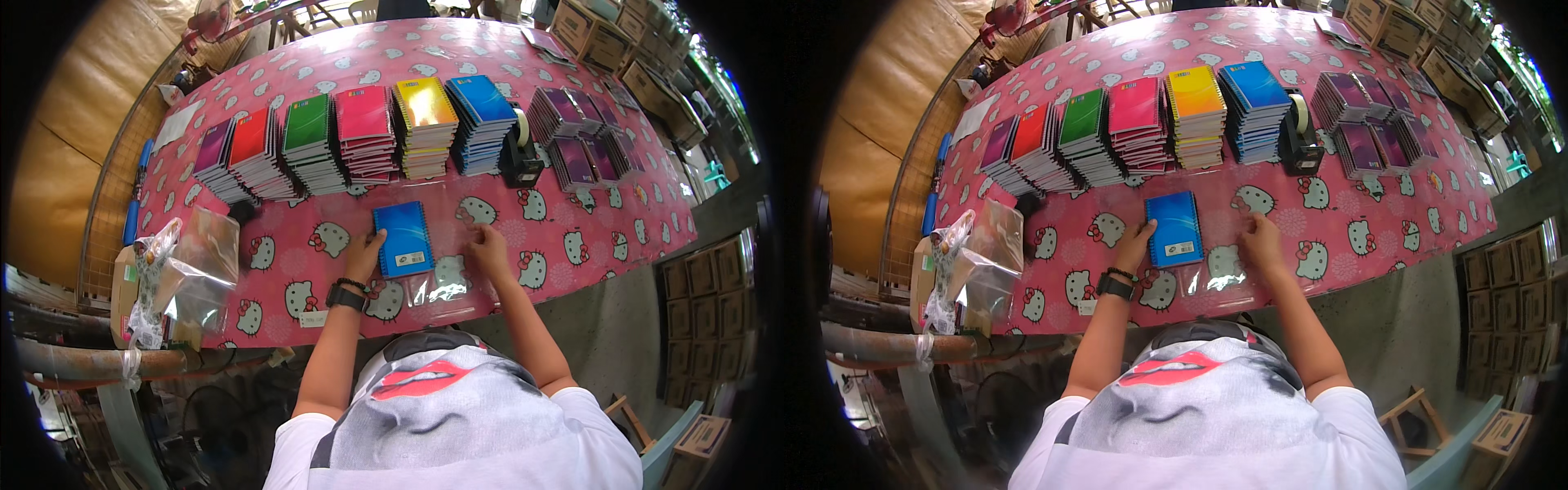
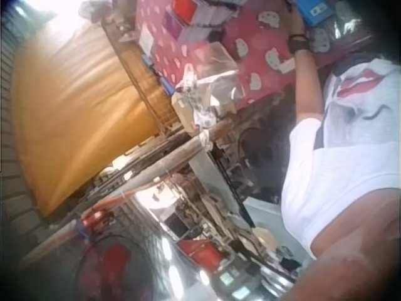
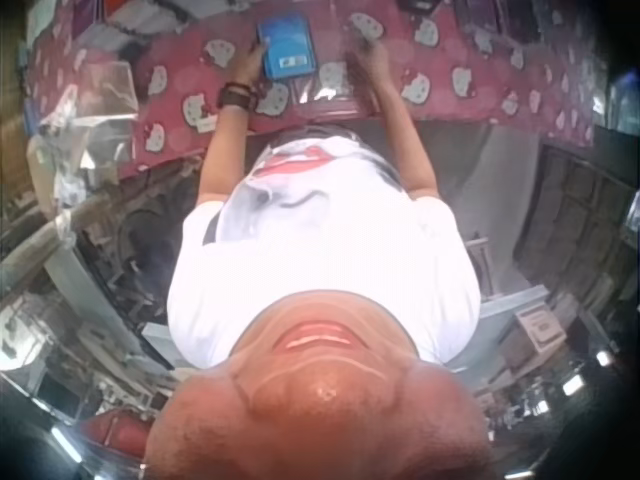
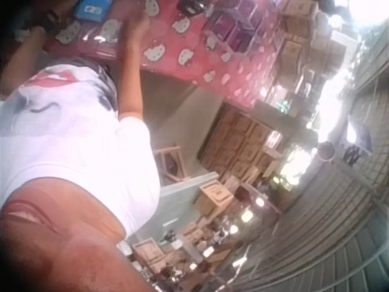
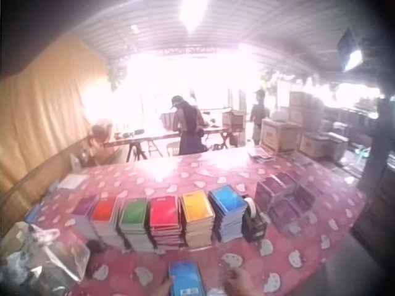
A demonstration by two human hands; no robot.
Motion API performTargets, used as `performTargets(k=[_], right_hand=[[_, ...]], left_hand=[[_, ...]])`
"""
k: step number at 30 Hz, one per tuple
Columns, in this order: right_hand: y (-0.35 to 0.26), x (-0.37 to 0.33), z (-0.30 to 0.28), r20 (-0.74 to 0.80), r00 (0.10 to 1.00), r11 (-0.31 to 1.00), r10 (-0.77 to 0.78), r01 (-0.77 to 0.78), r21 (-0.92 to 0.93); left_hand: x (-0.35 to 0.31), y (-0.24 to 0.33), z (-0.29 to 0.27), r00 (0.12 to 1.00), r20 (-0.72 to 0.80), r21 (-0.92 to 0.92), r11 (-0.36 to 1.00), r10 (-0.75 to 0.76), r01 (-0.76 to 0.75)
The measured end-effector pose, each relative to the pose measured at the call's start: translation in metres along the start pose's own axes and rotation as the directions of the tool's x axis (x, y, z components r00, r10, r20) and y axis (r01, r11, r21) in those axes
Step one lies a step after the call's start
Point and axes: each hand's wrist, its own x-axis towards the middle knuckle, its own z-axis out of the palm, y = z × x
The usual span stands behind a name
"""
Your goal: The person repeatedly picks up small spiral-bound notebooks from stacks on a pink Hello Kitty table, places them into clear plastic bags, and sets the packaged notebooks aside. The person handles notebooks of various colors one at a time throughout the clip.
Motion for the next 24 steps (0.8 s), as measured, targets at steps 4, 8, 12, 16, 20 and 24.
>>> performTargets(k=[4,8,12,16,20,24], right_hand=[[-0.064,-0.028,0.030,0.005,0.887,0.886,-0.463,0.462,-0.035],[-0.086,-0.058,0.075,0.326,0.788,0.642,-0.522,0.615,-0.459],[-0.078,-0.079,0.056,0.316,0.721,0.607,-0.617,0.691,-0.392],[-0.056,-0.079,0.020,0.262,0.863,0.772,-0.432,0.504,-0.387],[-0.063,-0.104,0.010,0.600,0.522,0.718,-0.606,0.684,0.130],[-0.066,-0.049,0.018,0.126,0.878,0.885,-0.462,0.448,0.123]], left_hand=[[-0.006,0.006,0.010,0.989,-0.052,-0.085,0.987,-0.142,0.137],[-0.005,0.025,0.032,0.996,-0.079,-0.238,0.971,-0.046,0.026],[-0.012,0.019,0.032,1.000,-0.019,-0.151,0.988,-0.010,0.007],[-0.014,0.015,0.036,0.997,-0.072,-0.084,0.996,-0.010,0.003],[-0.009,0.001,0.040,0.999,-0.042,-0.134,0.991,-0.022,0.016],[-0.012,0.008,0.035,0.998,-0.055,-0.160,0.987,0.005,-0.014]])
